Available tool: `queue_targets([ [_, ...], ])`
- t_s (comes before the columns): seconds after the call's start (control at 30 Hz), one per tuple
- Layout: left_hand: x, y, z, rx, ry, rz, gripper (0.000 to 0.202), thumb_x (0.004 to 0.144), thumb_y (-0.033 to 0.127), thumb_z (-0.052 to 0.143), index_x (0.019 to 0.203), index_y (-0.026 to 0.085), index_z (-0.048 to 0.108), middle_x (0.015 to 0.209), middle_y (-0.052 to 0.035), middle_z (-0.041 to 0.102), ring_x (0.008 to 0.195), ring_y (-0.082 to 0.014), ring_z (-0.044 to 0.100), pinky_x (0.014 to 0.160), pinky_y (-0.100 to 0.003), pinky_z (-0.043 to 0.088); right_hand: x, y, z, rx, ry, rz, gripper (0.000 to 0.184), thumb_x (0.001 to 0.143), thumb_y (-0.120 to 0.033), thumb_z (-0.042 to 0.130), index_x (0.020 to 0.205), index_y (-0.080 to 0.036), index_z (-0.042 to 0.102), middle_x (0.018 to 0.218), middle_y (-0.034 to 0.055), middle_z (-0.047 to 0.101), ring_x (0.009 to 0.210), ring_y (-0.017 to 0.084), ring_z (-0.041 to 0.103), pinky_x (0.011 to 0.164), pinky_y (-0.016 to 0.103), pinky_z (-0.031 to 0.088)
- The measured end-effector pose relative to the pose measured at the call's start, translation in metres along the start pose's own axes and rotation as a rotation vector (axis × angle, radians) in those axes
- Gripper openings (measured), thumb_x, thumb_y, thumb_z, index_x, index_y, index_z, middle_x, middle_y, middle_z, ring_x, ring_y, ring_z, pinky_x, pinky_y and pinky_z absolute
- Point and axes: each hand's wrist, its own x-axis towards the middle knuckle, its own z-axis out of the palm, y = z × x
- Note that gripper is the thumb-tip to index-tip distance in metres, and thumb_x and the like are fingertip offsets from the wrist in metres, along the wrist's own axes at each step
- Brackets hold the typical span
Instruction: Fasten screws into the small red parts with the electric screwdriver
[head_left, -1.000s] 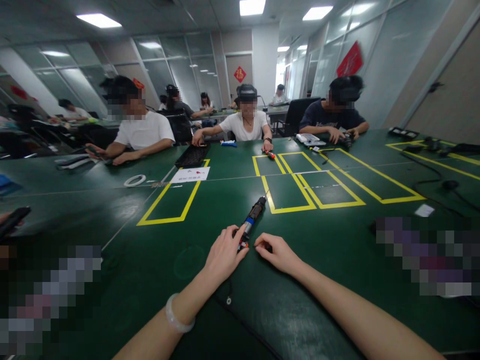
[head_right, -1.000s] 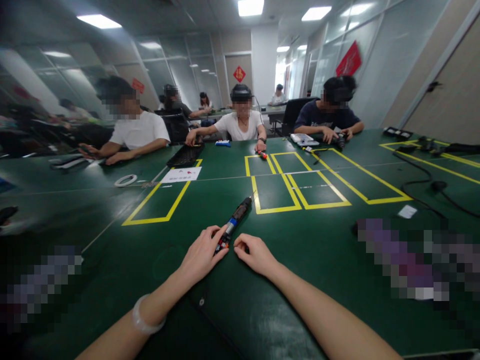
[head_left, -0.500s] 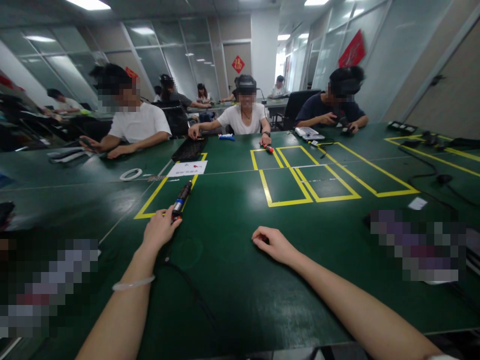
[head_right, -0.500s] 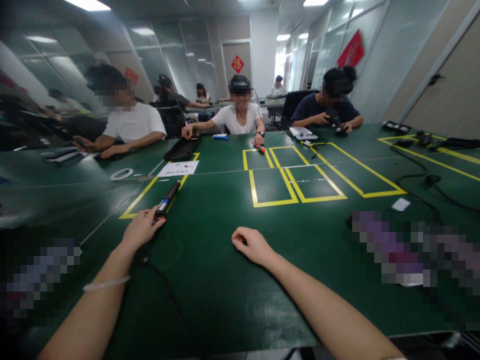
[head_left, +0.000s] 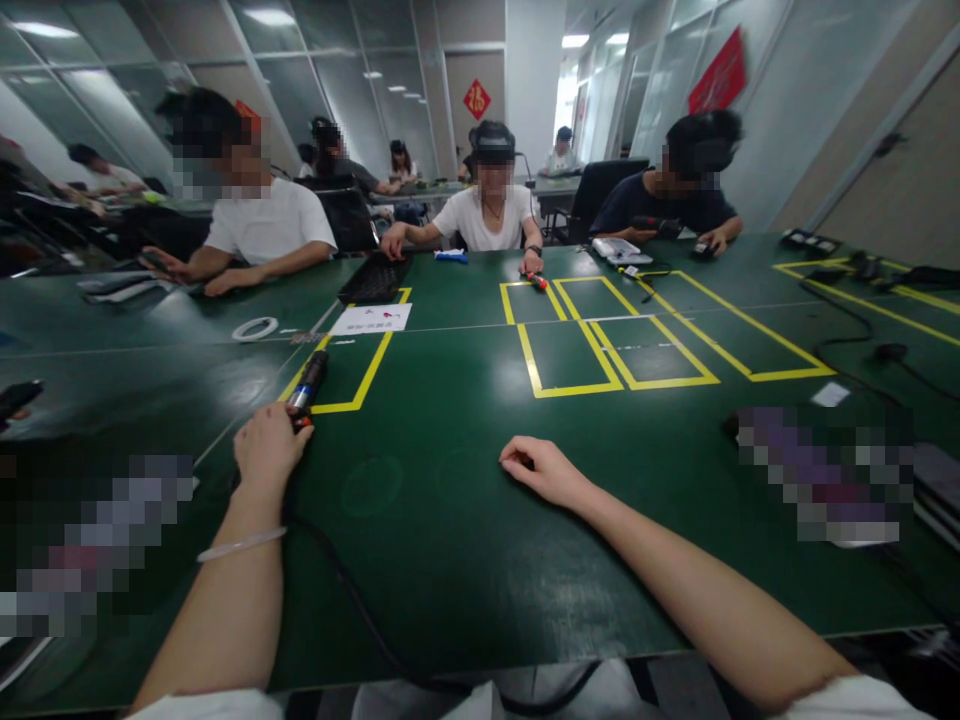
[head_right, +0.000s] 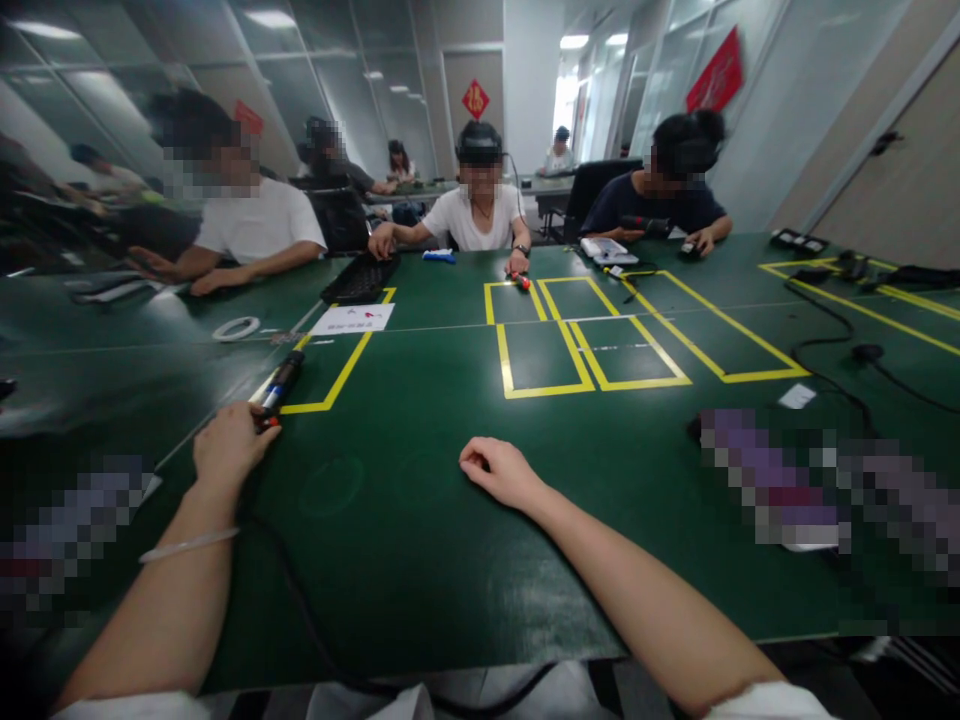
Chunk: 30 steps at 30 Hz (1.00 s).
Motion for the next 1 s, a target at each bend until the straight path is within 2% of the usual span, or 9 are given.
queue_targets([
  [0.13,-0.006,0.005,-0.005,-0.052,-0.005,-0.048,0.036,0.087,0.040,0.050,0.107,0.010,0.053,0.108,-0.0112,0.052,0.102,-0.0318,0.052,0.086,-0.043,0.041,-0.001,0.000,0.000,0.009,-0.006,-0.004,0.008,0.086,-0.018,0.055,0.087,-0.017,0.063,0.080,0.0016,0.063,0.071,0.013,0.056,0.067,0.024,0.042],
  [0.23,-0.009,0.011,-0.011,-0.094,0.099,-0.049,0.035,0.091,0.037,0.040,0.103,0.008,0.054,0.106,-0.0125,0.054,0.104,-0.0332,0.052,0.089,-0.047,0.039,0.000,0.000,-0.001,0.012,-0.004,-0.004,0.008,0.086,-0.018,0.055,0.086,-0.017,0.063,0.080,0.0017,0.064,0.072,0.013,0.057,0.067,0.024,0.042],
  [0.33,-0.013,0.035,-0.019,-0.249,0.124,0.006,0.037,0.091,0.038,0.040,0.109,0.010,0.055,0.110,-0.0120,0.058,0.102,-0.0292,0.054,0.088,-0.042,0.042,0.000,-0.001,-0.001,0.015,0.001,0.002,0.008,0.086,-0.018,0.055,0.086,-0.017,0.063,0.080,0.0015,0.064,0.071,0.013,0.057,0.067,0.024,0.042],
  [0.4,-0.022,0.064,-0.025,-0.467,0.017,0.149,0.038,0.089,0.042,0.043,0.111,0.014,0.057,0.106,-0.0095,0.063,0.097,-0.0246,0.058,0.086,-0.036,0.045,0.000,-0.003,0.000,0.025,-0.002,0.008,0.008,0.086,-0.018,0.055,0.085,-0.017,0.063,0.080,0.0015,0.064,0.072,0.013,0.057,0.067,0.024,0.043],
  [0.53,-0.063,0.133,-0.036,-0.834,-0.340,0.593,0.043,0.088,0.047,0.045,0.117,0.019,0.060,0.109,-0.0076,0.066,0.098,-0.0215,0.060,0.087,-0.032,0.046,-0.001,-0.004,0.003,0.101,-0.013,0.014,0.009,0.086,-0.018,0.055,0.093,-0.017,0.060,0.077,-0.0001,0.062,0.069,0.012,0.057,0.066,0.022,0.044],
  [0.63,-0.096,0.167,-0.040,-0.955,-0.574,0.745,0.049,0.089,0.041,0.046,0.133,0.020,0.049,0.108,-0.0071,0.064,0.093,-0.0178,0.061,0.084,-0.029,0.046,-0.002,-0.005,0.007,0.157,-0.040,-0.011,0.026,0.084,-0.018,0.058,0.109,-0.018,0.053,0.078,-0.0018,0.061,0.067,0.011,0.056,0.066,0.022,0.044],
  [0.8,-0.117,0.181,-0.037,-1.010,-0.746,0.831,0.056,0.089,0.037,0.047,0.141,0.019,0.037,0.092,-0.0038,0.062,0.081,-0.0142,0.057,0.074,-0.026,0.045,-0.003,-0.010,0.009,0.115,-0.111,-0.070,0.021,0.083,-0.019,0.060,0.104,-0.020,0.056,0.078,-0.0019,0.060,0.068,0.011,0.056,0.066,0.022,0.044],
  [0.9,-0.117,0.181,-0.035,-1.020,-0.790,0.840,0.056,0.089,0.036,0.047,0.142,0.019,0.036,0.092,-0.0038,0.061,0.082,-0.0145,0.056,0.075,-0.027,0.045,-0.003,-0.010,0.010,0.093,-0.105,-0.071,0.010,0.085,-0.020,0.058,0.095,-0.019,0.058,0.077,-0.0016,0.060,0.068,0.012,0.056,0.066,0.022,0.043],
  [1.0,-0.117,0.181,-0.035,-1.047,-0.807,0.847,0.057,0.090,0.035,0.046,0.143,0.019,0.034,0.094,-0.0047,0.062,0.085,-0.0151,0.057,0.077,-0.028,0.045,-0.003,-0.008,0.011,0.112,-0.099,-0.063,0.013,0.085,-0.020,0.059,0.098,-0.019,0.056,0.076,-0.0020,0.060,0.067,0.011,0.056,0.064,0.021,0.043],
])
